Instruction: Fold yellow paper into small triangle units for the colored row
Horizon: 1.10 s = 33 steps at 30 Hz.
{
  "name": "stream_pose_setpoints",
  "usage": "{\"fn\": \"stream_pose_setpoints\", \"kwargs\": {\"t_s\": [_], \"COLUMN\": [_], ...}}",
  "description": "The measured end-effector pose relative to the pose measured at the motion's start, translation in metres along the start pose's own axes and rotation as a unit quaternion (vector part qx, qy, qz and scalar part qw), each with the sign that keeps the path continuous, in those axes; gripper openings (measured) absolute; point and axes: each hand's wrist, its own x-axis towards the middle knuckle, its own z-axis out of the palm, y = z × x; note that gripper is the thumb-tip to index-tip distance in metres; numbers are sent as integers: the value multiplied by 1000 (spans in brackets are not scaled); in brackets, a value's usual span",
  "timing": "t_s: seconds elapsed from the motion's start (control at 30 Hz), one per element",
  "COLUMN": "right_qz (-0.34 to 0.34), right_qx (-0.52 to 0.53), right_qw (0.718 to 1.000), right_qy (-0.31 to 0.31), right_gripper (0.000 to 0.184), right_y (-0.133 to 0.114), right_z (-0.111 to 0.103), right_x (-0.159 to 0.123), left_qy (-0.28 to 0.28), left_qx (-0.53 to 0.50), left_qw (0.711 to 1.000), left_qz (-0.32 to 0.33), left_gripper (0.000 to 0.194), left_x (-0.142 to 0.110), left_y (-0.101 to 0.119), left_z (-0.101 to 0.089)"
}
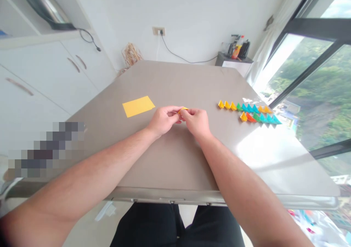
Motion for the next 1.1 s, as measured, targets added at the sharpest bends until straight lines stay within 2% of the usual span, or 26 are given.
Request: {"fn": "stream_pose_setpoints", "kwargs": {"t_s": [0.07,0.1,0.17,0.3,0.37,0.47,0.6,0.77,1.1], "right_qz": [15,20,7,-121,-186,-234,-248,-253,-202], "right_qx": [3,6,0,-24,-29,-57,-90,-71,-51], "right_qw": [1000,1000,1000,988,980,970,964,965,978], "right_qy": [-13,-15,11,89,68,28,23,-3,-26], "right_gripper": [25,26,25,17,23,23,18,15,11], "right_y": [1,2,3,5,6,9,14,18,15], "right_z": [-1,-2,-4,-10,-11,-10,-9,-8,-8], "right_x": [2,3,5,7,7,7,10,12,9], "left_qy": [10,32,65,95,96,88,84,70,26], "left_qx": [7,6,0,-10,-9,-10,-11,-15,-70], "left_qw": [1000,999,997,993,993,993,993,994,993], "left_qz": [-7,-18,-38,-66,-72,-73,-77,-82,-91], "left_gripper": [26,26,31,27,21,19,22,21,25], "left_x": [2,4,6,10,11,10,9,10,8], "left_y": [0,-1,-1,-2,-1,0,3,4,5], "left_z": [-3,-5,-8,-13,-14,-13,-14,-16,-18]}}
